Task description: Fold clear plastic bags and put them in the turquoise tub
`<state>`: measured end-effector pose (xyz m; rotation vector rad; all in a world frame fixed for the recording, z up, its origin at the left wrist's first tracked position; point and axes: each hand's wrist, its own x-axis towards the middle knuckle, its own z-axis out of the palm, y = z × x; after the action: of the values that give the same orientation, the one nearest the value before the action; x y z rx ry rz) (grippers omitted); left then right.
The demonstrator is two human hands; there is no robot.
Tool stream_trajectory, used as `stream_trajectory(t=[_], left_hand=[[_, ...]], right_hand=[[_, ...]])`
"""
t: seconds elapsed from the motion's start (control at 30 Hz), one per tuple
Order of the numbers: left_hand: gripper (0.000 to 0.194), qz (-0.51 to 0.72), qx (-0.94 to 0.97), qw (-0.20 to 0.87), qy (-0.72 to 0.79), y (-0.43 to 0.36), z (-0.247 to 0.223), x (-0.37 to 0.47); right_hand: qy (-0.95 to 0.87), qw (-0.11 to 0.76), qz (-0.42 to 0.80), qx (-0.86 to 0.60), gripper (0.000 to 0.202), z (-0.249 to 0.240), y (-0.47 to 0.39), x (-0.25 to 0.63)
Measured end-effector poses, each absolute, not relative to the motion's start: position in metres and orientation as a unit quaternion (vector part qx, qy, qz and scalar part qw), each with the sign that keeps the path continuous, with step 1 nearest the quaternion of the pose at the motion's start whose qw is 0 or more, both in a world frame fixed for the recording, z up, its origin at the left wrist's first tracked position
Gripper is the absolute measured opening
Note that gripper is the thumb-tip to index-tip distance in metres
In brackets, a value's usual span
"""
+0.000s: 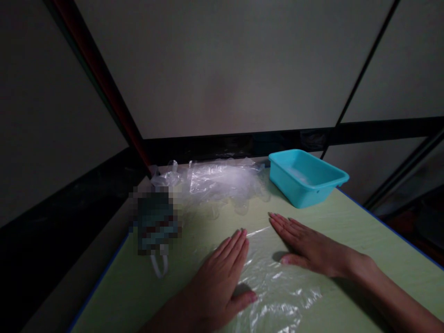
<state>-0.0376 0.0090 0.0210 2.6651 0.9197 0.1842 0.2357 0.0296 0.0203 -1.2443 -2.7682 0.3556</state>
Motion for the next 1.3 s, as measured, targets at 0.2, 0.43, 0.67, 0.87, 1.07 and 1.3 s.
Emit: stream_trajectory(t=[0.2, 0.43, 0.67, 0.87, 1.07, 1.3], left_hand=[[0.069, 0.158, 0.897, 0.197, 0.362, 0.014, 0.029, -0.041], [0.045, 0.256, 0.855, 0.154, 0.423, 0.02, 0.032, -0.038], [0.043, 0.206, 0.878, 0.065, 0.427, 0.025, 0.024, -0.039], [0.042, 0.243, 0.864, 0.04, 0.44, 0.031, 0.021, -0.043], [0.033, 0.237, 0.903, -0.001, 0.358, 0.028, 0.027, -0.04], [0.021, 0.333, 0.866, 0.022, 0.372, 0.031, 0.024, -0.041]], right_hand=[[-0.916, 0.069, 0.115, -0.377, 0.073, 0.045, 0.033, 0.23], [-0.928, 0.109, 0.11, -0.339, 0.043, 0.058, 0.029, 0.225], [-0.925, 0.097, 0.061, -0.363, 0.044, 0.047, 0.035, 0.225], [-0.916, 0.107, 0.028, -0.385, 0.047, 0.039, 0.041, 0.222], [-0.922, 0.152, 0.074, -0.347, 0.03, 0.042, 0.035, 0.215], [-0.938, 0.15, 0.235, -0.208, 0.029, 0.042, 0.017, 0.195]])
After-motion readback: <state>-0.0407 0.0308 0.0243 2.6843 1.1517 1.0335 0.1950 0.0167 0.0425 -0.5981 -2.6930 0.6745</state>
